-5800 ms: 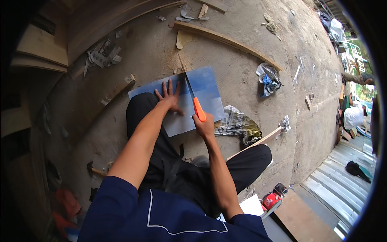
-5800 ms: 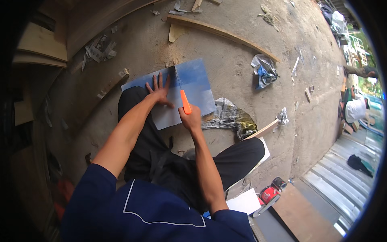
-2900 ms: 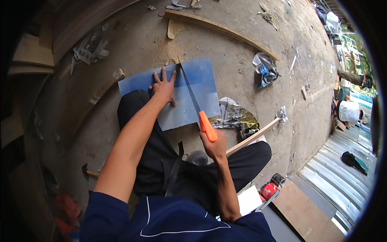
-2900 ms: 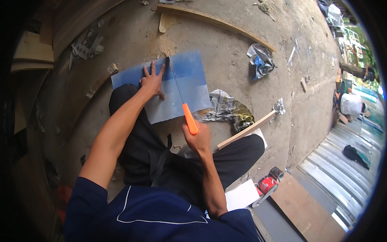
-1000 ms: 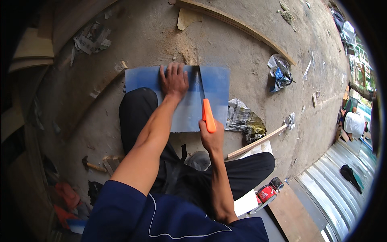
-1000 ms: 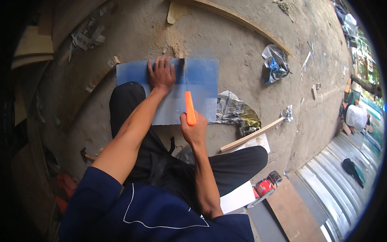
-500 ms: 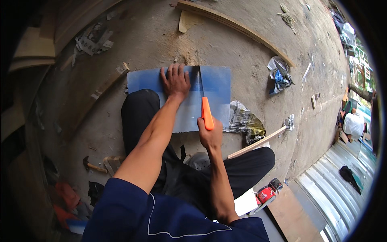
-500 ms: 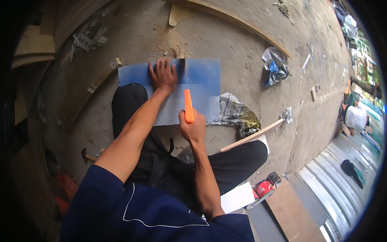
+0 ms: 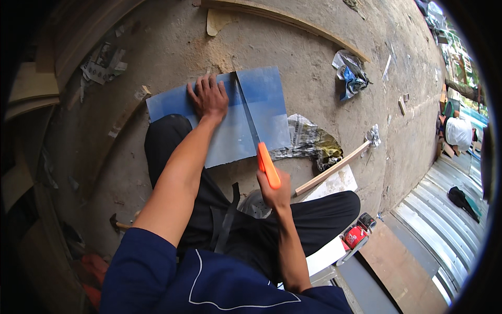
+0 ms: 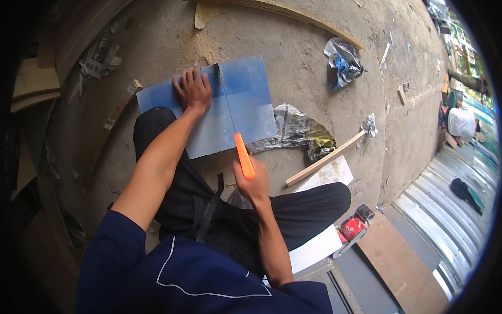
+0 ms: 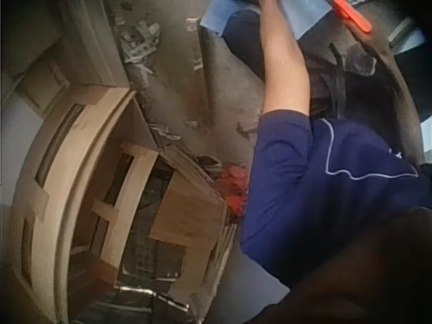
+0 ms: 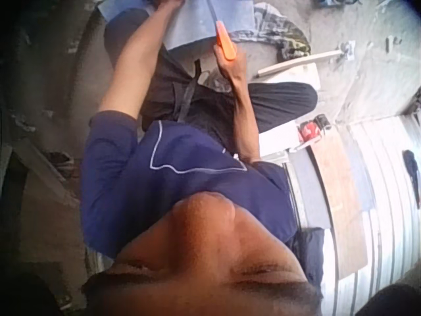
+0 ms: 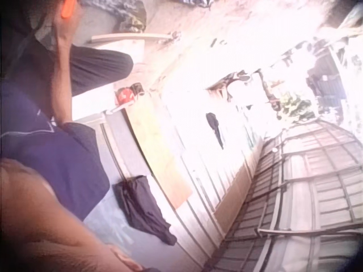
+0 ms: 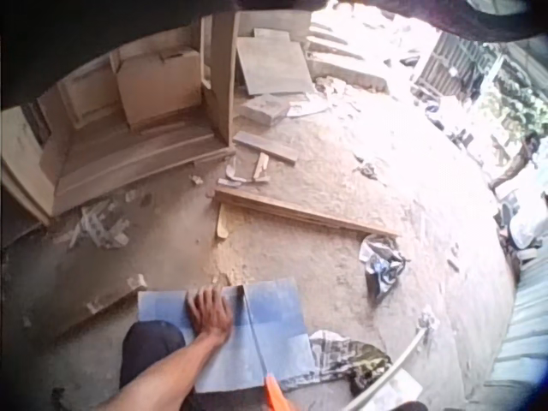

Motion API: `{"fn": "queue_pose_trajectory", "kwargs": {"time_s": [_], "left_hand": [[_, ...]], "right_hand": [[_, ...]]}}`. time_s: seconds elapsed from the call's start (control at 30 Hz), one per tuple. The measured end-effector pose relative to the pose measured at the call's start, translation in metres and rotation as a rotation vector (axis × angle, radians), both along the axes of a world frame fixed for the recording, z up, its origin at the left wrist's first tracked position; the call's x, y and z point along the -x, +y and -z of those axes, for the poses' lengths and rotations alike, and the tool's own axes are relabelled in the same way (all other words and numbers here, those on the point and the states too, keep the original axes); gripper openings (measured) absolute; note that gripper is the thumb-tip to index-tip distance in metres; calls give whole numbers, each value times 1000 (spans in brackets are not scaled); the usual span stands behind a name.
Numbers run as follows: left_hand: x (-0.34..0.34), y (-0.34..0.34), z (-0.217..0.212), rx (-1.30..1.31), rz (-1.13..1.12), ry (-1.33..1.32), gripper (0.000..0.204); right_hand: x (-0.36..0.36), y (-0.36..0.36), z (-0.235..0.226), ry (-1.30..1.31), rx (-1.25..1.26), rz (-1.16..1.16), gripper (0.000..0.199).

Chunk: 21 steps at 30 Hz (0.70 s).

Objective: The person sits on the floor and uses a hand saw to cut a rectangular blue sheet placed on their lap. They repeatedly saw along a straight line, adjusting the sheet's position as needed.

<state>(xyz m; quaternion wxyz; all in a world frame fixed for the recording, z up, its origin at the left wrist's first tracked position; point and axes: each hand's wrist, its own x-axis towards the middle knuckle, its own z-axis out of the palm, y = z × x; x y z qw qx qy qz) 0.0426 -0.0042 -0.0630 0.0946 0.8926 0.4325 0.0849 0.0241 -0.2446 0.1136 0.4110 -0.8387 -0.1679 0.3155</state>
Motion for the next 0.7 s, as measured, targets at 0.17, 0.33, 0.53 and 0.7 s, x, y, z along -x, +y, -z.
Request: {"fn": "queue_pose_trajectory", "kwargs": {"time_s": [0.17, 0.33, 0.53, 0.7], "left_hand": [[-8, -5, 2, 78, 3, -11, 39], [5, 3, -3, 44, -31, 33, 40], [0, -2, 1, 62, -12, -19, 40], [-11, -5, 1, 68, -18, -42, 39]], "right_hand": [[-22, 53, 26, -121, -48, 8, 24], [20, 9, -24, -30, -59, -9, 18], [-4, 23, 17, -108, -28, -42, 21], [-24, 52, 33, -89, -74, 29, 23]]}}
